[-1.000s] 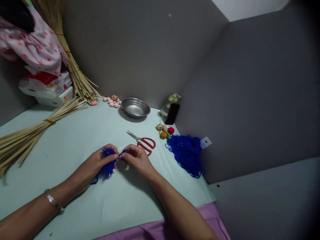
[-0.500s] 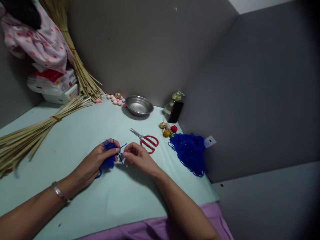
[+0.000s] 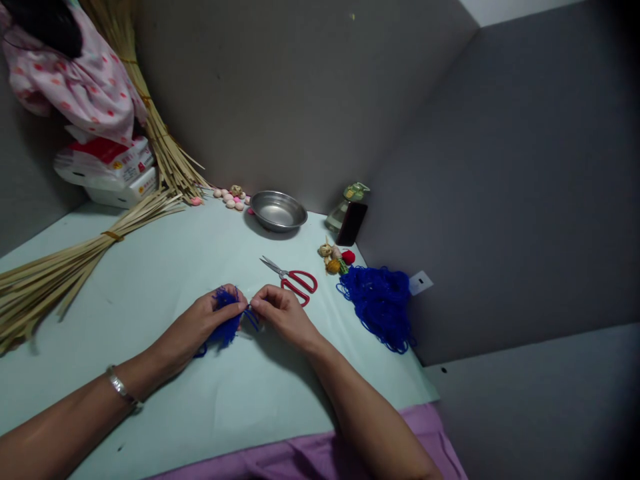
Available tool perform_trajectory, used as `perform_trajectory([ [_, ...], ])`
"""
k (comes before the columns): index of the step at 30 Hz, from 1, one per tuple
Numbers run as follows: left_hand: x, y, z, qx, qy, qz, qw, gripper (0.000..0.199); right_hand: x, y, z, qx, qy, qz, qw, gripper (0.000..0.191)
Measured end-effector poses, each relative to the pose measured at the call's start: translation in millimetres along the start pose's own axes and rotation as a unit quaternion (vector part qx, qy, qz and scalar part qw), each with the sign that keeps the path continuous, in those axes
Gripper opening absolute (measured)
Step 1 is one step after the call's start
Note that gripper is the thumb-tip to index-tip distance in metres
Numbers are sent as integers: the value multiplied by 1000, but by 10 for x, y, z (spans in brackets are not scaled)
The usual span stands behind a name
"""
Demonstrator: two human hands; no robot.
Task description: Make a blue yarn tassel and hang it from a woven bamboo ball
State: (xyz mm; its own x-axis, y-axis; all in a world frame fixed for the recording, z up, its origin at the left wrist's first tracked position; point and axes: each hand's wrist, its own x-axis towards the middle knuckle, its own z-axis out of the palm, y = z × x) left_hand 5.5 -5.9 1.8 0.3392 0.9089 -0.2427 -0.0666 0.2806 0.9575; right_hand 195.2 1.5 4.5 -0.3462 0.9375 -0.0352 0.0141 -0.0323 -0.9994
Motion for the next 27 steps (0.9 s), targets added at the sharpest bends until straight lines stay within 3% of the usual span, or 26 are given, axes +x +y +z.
perform_trajectory([
  [5, 42, -25, -14, 12, 17, 15, 1000, 34, 15, -4, 15, 25, 17, -3, 1000, 39],
  [13, 49, -35, -26, 6, -1, 7, 1000, 39, 15, 3, 19, 38, 47, -9, 998, 35],
  [24, -1, 37, 22, -15, -6, -9, 1000, 36, -8, -19, 3, -1, 18, -12, 1000, 43],
  [27, 5, 33, 21, -17, -6, -5, 1000, 35, -20, -33, -18, -62, -29, -9, 998, 52],
])
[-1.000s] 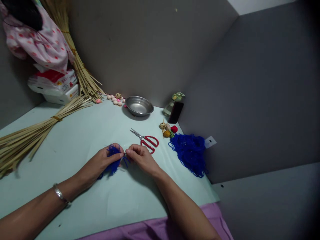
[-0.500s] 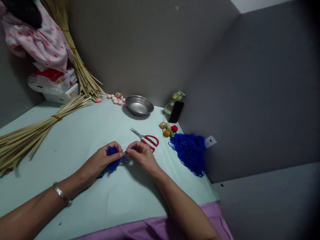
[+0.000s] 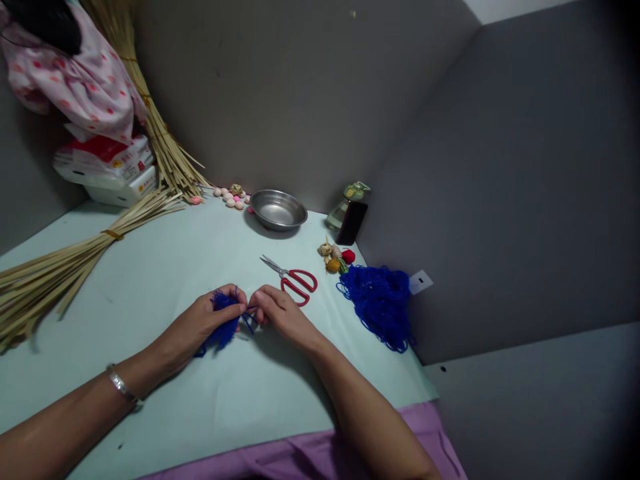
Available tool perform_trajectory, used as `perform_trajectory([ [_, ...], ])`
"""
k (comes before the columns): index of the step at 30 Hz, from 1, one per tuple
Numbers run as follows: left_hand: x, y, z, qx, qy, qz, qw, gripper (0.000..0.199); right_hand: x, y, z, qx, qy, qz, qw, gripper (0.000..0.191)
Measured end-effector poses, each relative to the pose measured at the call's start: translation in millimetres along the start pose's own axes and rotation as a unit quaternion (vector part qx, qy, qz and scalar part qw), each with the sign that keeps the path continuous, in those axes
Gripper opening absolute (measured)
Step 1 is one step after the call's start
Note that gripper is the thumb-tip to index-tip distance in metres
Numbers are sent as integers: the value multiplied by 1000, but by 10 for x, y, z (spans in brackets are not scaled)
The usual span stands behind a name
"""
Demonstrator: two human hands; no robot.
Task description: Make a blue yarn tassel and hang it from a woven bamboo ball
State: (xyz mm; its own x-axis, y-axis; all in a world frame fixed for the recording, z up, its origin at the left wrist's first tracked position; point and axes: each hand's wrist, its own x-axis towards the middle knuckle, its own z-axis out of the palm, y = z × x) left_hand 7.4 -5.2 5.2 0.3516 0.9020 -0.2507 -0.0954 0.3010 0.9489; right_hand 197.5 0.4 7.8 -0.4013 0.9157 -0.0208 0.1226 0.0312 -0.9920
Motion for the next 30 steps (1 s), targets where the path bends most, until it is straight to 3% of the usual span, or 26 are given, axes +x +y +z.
perform_trajectory([
  [3, 6, -19, -11, 0, 2, 3, 1000, 36, -11, -8, 0, -16, -56, -15, 998, 57],
  [11, 26, -59, -36, -2, 5, 8, 1000, 40, 17, 30, 36, 70, 21, 14, 997, 47],
  [19, -7, -8, -14, 15, 9, -11, 1000, 35, 27, 43, 55, 107, 25, 30, 994, 29],
  [30, 9, 9, 0, -17, -10, -6, 1000, 27, 8, 100, 93, 69, 12, 18, 997, 10],
])
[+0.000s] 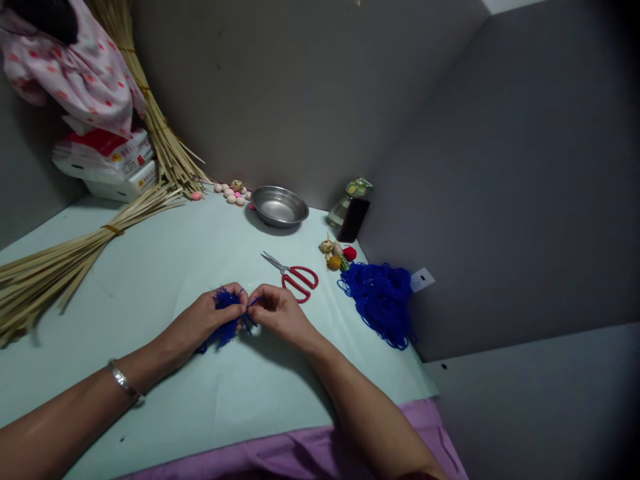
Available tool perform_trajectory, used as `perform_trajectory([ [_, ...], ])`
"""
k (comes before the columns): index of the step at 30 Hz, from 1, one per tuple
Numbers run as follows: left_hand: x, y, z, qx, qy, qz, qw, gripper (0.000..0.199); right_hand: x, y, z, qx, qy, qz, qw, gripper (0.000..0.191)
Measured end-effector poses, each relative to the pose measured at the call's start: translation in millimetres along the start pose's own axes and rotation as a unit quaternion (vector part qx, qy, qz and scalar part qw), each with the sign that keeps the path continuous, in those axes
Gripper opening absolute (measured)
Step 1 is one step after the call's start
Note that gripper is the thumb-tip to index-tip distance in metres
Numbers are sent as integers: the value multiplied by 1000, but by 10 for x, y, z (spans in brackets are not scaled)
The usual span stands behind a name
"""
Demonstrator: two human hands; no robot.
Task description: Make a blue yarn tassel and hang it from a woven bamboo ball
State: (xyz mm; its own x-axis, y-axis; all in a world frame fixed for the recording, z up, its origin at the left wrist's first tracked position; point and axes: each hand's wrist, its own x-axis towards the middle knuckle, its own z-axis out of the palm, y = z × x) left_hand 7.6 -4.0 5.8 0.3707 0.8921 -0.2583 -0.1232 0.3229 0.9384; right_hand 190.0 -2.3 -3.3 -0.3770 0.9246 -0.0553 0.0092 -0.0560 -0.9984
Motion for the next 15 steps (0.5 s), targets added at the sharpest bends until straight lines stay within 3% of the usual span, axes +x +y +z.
perform_trajectory([
  [7, -35, 26, -34, -79, 1, -8, 997, 27, 5, -29, 5, 55, 3, 9, 998, 13],
  [15, -23, 19, -46, -108, 11, 21, 994, 21, 10, -59, -2, 104, 25, 16, 994, 30],
])
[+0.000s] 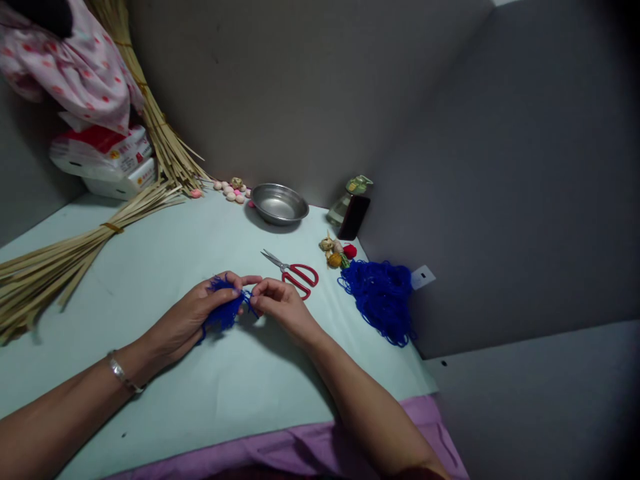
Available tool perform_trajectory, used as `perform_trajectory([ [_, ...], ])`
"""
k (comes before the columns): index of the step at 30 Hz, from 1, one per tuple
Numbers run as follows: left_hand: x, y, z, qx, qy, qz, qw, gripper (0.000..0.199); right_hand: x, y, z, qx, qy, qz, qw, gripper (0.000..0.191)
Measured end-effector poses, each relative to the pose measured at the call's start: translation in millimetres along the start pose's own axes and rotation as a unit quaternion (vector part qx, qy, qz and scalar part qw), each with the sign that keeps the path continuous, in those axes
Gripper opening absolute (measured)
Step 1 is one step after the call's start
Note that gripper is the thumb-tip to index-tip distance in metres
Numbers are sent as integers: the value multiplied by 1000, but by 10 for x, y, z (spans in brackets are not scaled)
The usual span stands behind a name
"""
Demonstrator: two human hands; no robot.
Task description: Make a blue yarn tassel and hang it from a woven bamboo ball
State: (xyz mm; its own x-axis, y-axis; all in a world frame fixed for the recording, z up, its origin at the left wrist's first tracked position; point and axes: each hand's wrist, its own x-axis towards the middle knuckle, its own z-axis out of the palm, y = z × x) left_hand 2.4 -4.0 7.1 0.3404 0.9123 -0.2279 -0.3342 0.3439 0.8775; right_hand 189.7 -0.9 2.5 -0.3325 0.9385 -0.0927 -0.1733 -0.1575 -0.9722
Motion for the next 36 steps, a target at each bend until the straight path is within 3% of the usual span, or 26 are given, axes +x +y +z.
perform_trajectory([
  [5, -15, -13, 16, 32, 11, 17, 999, 21, 5, -45, 13, -3, 25, -1, 1000, 33],
  [15, -11, -52, -3, 98, -20, 9, 995, 32, -3, -43, 25, -26, 21, -15, 999, 38],
  [21, -4, -68, 2, 143, 14, 2, 990, 35, -7, -22, 28, -60, 16, -28, 998, 36],
  [26, -22, -15, 32, 69, 10, -17, 997, 27, 0, -28, 21, -51, 15, -23, 998, 36],
  [36, -13, 20, 43, 2, -6, 9, 1000, 26, -4, 10, 26, 14, -11, 7, 1000, 35],
])
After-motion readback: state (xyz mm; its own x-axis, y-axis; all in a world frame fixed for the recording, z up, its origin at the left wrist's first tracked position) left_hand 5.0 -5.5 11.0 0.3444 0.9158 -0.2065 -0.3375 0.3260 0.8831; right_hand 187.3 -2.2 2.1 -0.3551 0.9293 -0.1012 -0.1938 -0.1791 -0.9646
